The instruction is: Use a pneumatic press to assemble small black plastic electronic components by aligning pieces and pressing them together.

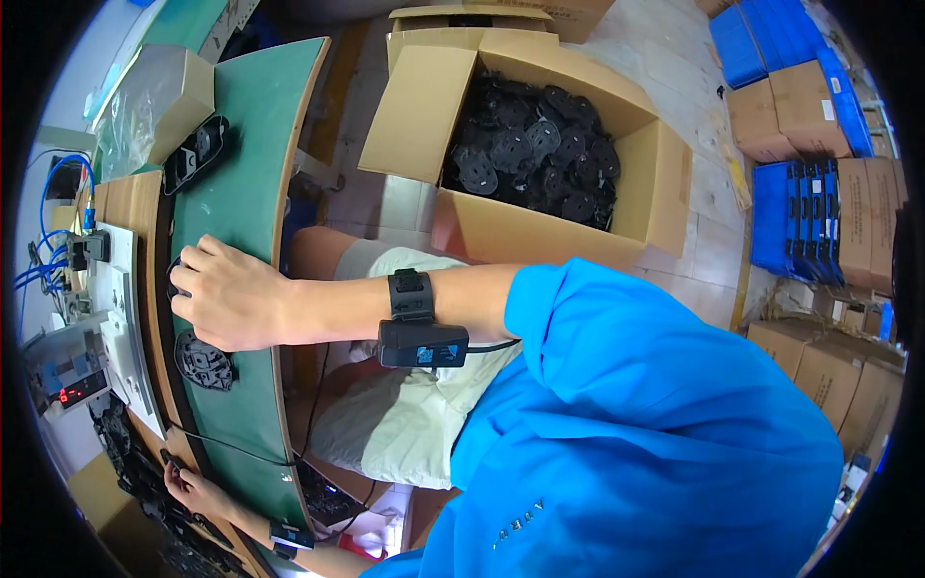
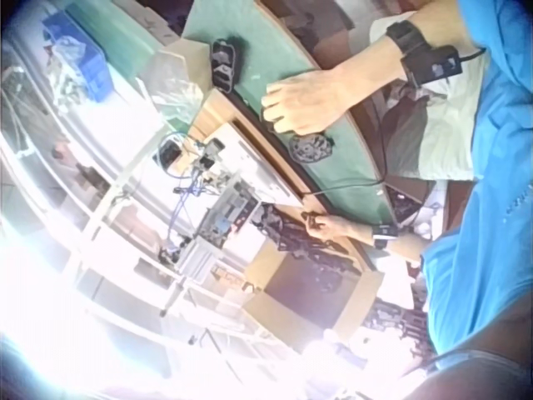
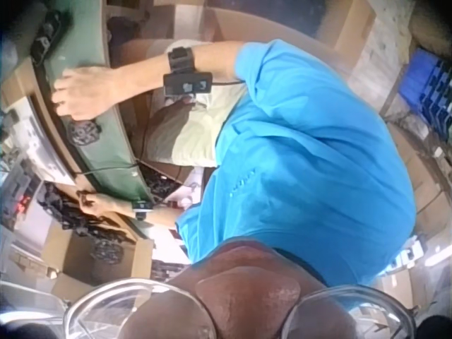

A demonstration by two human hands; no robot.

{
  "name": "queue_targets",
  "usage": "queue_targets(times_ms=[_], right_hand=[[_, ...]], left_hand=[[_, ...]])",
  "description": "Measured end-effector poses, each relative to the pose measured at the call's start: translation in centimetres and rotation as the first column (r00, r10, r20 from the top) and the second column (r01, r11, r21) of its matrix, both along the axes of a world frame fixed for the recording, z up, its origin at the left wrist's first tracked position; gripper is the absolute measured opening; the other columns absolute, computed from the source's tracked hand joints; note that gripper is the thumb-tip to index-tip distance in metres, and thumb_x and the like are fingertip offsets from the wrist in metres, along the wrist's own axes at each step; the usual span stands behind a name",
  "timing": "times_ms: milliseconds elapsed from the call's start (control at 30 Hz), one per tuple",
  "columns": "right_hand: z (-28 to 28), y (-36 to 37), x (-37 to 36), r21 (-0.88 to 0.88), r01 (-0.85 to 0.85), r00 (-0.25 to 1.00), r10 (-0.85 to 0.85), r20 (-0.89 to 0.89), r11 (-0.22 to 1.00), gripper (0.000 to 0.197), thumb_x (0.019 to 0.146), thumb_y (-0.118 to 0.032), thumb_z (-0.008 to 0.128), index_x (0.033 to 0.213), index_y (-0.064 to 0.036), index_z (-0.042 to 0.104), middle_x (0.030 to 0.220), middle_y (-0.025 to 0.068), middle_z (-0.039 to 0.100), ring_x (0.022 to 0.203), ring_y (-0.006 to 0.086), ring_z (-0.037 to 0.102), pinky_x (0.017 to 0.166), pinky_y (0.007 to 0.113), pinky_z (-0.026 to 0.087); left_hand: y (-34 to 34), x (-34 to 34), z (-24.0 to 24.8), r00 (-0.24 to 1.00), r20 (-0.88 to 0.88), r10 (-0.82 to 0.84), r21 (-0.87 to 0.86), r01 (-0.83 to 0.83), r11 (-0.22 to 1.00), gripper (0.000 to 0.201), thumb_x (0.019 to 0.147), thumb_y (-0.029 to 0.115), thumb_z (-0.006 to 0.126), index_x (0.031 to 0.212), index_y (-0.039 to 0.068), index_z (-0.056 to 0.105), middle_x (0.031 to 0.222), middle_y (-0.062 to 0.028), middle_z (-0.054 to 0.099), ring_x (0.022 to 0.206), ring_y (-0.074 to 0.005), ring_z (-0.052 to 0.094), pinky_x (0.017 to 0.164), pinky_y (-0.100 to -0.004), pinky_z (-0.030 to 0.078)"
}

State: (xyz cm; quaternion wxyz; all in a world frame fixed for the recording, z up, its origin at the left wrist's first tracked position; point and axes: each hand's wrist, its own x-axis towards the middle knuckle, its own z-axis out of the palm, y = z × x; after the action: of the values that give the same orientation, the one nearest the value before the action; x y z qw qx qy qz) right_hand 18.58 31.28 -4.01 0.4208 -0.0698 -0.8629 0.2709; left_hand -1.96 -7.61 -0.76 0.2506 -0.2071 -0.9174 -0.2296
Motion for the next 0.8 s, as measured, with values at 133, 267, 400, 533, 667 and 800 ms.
queue_targets(times_ms=[133, 267, 400, 533, 667, 800], right_hand=[[-0.8, 0.9, 0.6, -0.061, -0.027, 0.979, 0.014, -0.203, 0.998, 0.012, 0.08, -0.02, 0.071, 0.081, -0.0079, 0.07, 0.093, 0.0093, 0.065, 0.095, 0.0294, 0.06, 0.09, 0.045, 0.046], [-2.8, 3.8, 8.4, -0.016, 0.036, 0.921, -0.04, -0.388, 0.999, 0.008, 0.072, -0.012, 0.066, 0.078, -0.0138, 0.061, 0.081, 0.0049, 0.056, 0.079, 0.0281, 0.059, 0.078, 0.044, 0.045], [-12.6, 12.9, 18.3, 0.041, 0.321, 0.947, -0.32, -0.019, 0.946, 0.005, 0.077, -0.011, 0.066, 0.082, -0.0102, 0.067, 0.081, 0.0095, 0.06, 0.077, 0.034, 0.06, 0.076, 0.047, 0.046], [-24.2, 24.1, 29.1, 0.065, 0.881, 0.333, -0.712, 0.618, 0.469, 0.04, 0.086, -0.028, 0.069, 0.121, -0.0069, 0.067, 0.119, 0.0202, 0.069, 0.111, 0.043, 0.065, 0.096, 0.055, 0.05], [-27.2, 29.6, 34.6, 0.23, 0.92, -0.092, -0.395, 0.914, 0.317, 0.076, 0.093, -0.055, 0.064, 0.147, -0.0027, 0.054, 0.15, 0.0274, 0.054, 0.138, 0.047, 0.053, 0.112, 0.057, 0.045], [-31.2, 32.5, 36.9, 0.165, 0.976, -0.122, -0.278, 0.953, 0.138, 0.092, 0.086, -0.061, 0.07, 0.151, 0.0019, 0.049, 0.149, 0.0348, 0.053, 0.141, 0.0494, 0.051, 0.12, 0.051, 0.04]], left_hand=[[1.1, 0.2, -0.5, 0.998, 0.051, -0.026, 0.008, 0.026, 1.0, 0.03, 0.102, 0.014, 0.057, 0.126, 0.0, 0.069, 0.122, -0.0114, 0.073, 0.107, -0.0249, 0.066, 0.099, -0.0364, 0.05], [-0.8, -0.7, -0.7, 0.991, -0.008, -0.13, -0.032, 0.13, 0.991, 0.031, 0.102, 0.011, 0.057, 0.127, -0.003, 0.067, 0.123, -0.0138, 0.072, 0.109, -0.0255, 0.066, 0.099, -0.0369, 0.051], [-1.0, -0.9, -0.5, 0.99, 0.02, -0.137, -0.063, 0.138, 0.988, 0.031, 0.103, 0.009, 0.056, 0.13, -0.004, 0.064, 0.126, -0.0153, 0.069, 0.112, -0.0269, 0.066, 0.1, -0.0367, 0.051], [-1.4, -1.6, -0.6, 0.992, 0.017, -0.125, -0.117, 0.126, 0.985, 0.033, 0.104, 0.01, 0.055, 0.133, -0.005, 0.062, 0.125, -0.016, 0.066, 0.114, -0.0277, 0.066, 0.101, -0.0375, 0.051], [-0.9, -0.4, -0.4, 0.993, 0.012, -0.116, -0.128, 0.116, 0.985, 0.034, 0.104, 0.01, 0.055, 0.133, -0.005, 0.062, 0.126, -0.0177, 0.065, 0.114, -0.0302, 0.066, 0.102, -0.0394, 0.051], [0.0, -0.2, -0.5, 0.997, -0.019, -0.07, -0.165, 0.066, 0.984, 0.033, 0.104, 0.011, 0.055, 0.133, -0.004, 0.063, 0.127, -0.0184, 0.065, 0.115, -0.0309, 0.066, 0.102, -0.04, 0.051]])
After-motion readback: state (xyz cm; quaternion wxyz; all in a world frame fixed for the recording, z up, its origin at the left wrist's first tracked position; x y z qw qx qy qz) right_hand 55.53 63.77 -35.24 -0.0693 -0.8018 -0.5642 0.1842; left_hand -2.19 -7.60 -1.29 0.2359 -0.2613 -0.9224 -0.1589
